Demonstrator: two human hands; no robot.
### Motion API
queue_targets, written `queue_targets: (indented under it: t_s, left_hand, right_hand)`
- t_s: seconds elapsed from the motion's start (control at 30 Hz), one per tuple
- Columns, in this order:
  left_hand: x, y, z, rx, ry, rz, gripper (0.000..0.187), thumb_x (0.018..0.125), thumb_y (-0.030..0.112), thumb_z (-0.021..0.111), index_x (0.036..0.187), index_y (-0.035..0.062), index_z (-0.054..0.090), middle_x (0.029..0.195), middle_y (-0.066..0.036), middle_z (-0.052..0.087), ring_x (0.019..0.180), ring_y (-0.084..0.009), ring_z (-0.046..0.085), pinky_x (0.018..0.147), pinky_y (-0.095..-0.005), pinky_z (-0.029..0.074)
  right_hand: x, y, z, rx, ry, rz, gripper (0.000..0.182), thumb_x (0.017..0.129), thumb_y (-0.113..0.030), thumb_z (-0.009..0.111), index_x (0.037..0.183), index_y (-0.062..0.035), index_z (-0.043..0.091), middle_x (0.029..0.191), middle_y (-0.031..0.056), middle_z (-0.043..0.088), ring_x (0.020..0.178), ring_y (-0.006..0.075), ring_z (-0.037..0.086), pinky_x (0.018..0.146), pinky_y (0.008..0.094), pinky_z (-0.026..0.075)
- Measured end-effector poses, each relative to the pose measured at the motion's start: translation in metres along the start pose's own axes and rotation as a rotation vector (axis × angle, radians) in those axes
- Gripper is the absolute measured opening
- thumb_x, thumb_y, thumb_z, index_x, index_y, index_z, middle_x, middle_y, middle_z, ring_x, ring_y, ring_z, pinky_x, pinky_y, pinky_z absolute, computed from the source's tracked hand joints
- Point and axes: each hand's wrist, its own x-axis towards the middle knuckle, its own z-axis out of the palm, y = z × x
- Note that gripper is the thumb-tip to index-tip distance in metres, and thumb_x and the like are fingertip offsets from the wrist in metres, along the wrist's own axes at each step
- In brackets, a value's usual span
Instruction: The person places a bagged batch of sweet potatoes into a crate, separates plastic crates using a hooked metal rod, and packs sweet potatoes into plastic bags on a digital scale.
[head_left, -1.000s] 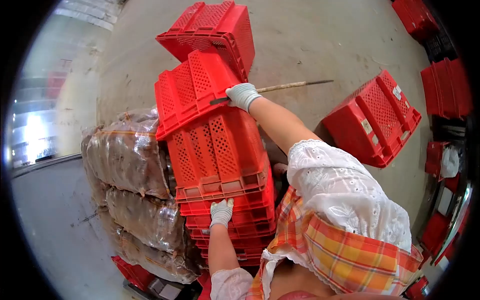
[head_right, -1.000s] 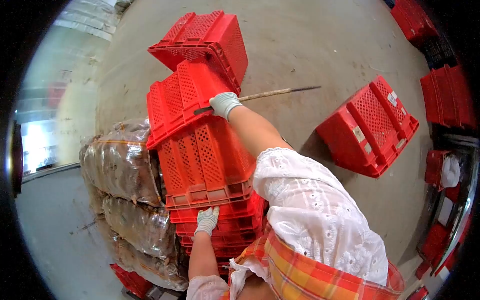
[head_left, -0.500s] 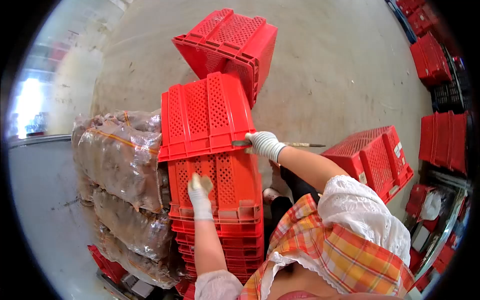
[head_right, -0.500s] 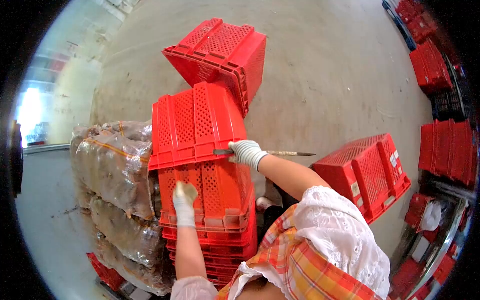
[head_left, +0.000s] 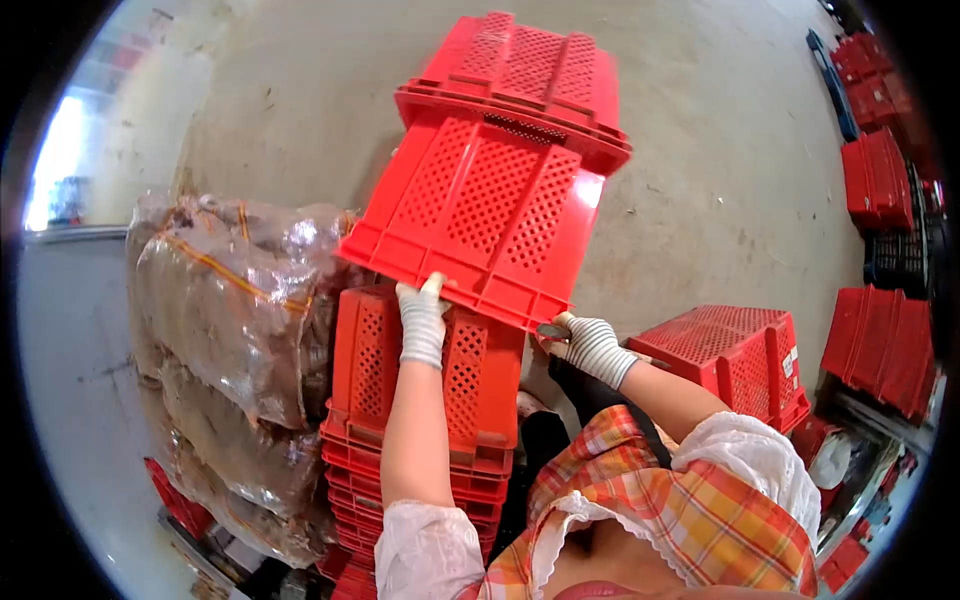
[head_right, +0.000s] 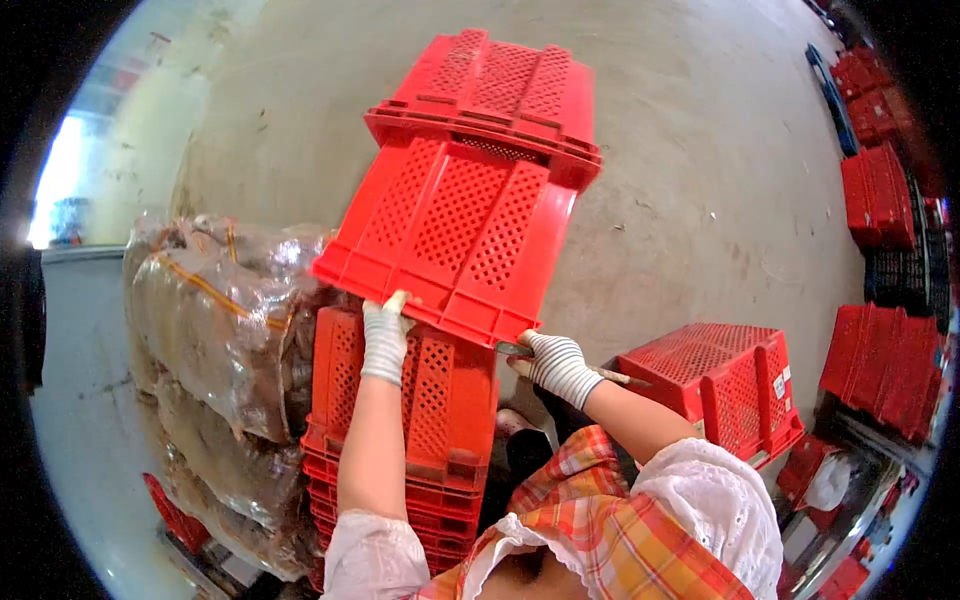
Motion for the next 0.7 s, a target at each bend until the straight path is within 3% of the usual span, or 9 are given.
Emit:
queue_targets:
  t_s: [0.07,0.1,0.13,0.17,0.2,0.27,0.4,0.53,0.7]
  left_hand:
    - [0.0,0.004,0.018,-0.048,0.137,-0.043,0.045,0.076,-0.002,0.059,0.116,0.0048,0.039,0.097,-0.012,0.057,0.075,-0.0236,0.062,0.064,-0.0409,0.053]
    - [0.011,-0.011,0.013,-0.159,-0.001,-0.053,0.044,0.078,0.0,0.06,0.117,0.0065,0.04,0.098,-0.011,0.058,0.082,-0.0235,0.061,0.077,-0.0454,0.049]
    - [0.016,-0.014,0.014,-0.268,-0.147,-0.057,0.044,0.08,0.001,0.061,0.118,0.0082,0.041,0.099,-0.009,0.059,0.09,-0.0234,0.06,0.089,-0.0498,0.046]
    - [0.017,-0.026,0.027,-0.405,-0.169,-0.041,0.034,0.08,0.003,0.062,0.109,0.0065,0.046,0.091,-0.009,0.061,0.084,-0.0227,0.061,0.08,-0.0414,0.053]
    - [-0.003,-0.014,0.047,-0.363,-0.197,-0.083,0.027,0.081,0.003,0.061,0.105,0.0079,0.05,0.09,-0.008,0.061,0.077,-0.0223,0.062,0.071,-0.0382,0.056]
    - [0.0,-0.045,0.078,-0.436,-0.331,-0.199,0.024,0.08,0.0,0.059,0.102,0.0055,0.051,0.091,-0.01,0.061,0.072,-0.0235,0.063,0.067,-0.0366,0.057]
    - [-0.018,-0.113,0.105,-0.666,-0.044,-0.549,0.031,0.074,-0.01,0.05,0.103,-0.003,0.05,0.1,-0.015,0.059,0.088,-0.0285,0.06,0.077,-0.0402,0.055]
    - [-0.055,-0.152,0.1,-0.714,0.015,-0.693,0.032,0.072,-0.011,0.049,0.104,-0.0055,0.052,0.104,-0.016,0.059,0.095,-0.0281,0.059,0.086,-0.0389,0.051]
    - [-0.091,-0.199,0.099,-0.574,-0.281,-0.603,0.03,0.069,-0.013,0.053,0.096,-0.0003,0.057,0.099,-0.012,0.062,0.091,-0.0242,0.061,0.084,-0.0319,0.051]
  right_hand:
    - [0.0,0.001,-0.012,-0.07,0.07,-0.036,0.036,0.073,-0.036,0.067,0.094,-0.0078,0.056,0.077,0.018,0.064,0.076,0.0335,0.063,0.064,0.0388,0.051]
    - [0.014,0.023,0.0,0.61,0.115,0.153,0.033,0.072,-0.029,0.069,0.095,-0.0069,0.059,0.08,0.017,0.065,0.076,0.0304,0.065,0.065,0.0369,0.052]
    - [0.024,0.028,-0.015,0.653,0.173,0.1,0.032,0.071,-0.026,0.071,0.096,-0.0068,0.061,0.081,0.0162,0.066,0.076,0.0281,0.065,0.066,0.0354,0.053]
    - [0.034,0.034,-0.031,0.692,0.23,0.043,0.031,0.071,-0.022,0.072,0.097,-0.0067,0.063,0.083,0.0154,0.066,0.077,0.0257,0.066,0.067,0.0339,0.053]
    - [0.028,0.018,-0.076,0.081,0.28,-0.226,0.031,0.071,-0.021,0.073,0.098,-0.0074,0.065,0.084,0.0147,0.067,0.077,0.0241,0.067,0.067,0.033,0.054]
    - [0.028,0.013,-0.114,0.07,0.196,-0.172,0.027,0.072,-0.024,0.073,0.091,-0.0074,0.065,0.083,0.0141,0.067,0.076,0.0259,0.066,0.065,0.0333,0.053]
    - [-0.004,0.048,-0.1,-0.561,-0.029,-0.119,0.028,0.077,-0.03,0.064,0.087,-0.0065,0.056,0.073,0.0152,0.063,0.071,0.0347,0.063,0.06,0.0402,0.05]
    - [-0.045,0.054,-0.085,-0.478,-0.116,-0.009,0.021,0.076,-0.021,0.061,0.089,-0.0061,0.054,0.075,0.017,0.062,0.073,0.0363,0.062,0.06,0.0424,0.049]
    - [-0.104,0.086,-0.067,-0.415,-0.196,-0.01,0.031,0.069,-0.025,0.066,0.085,-0.0028,0.052,0.071,0.0188,0.061,0.068,0.0366,0.062,0.058,0.0443,0.048]
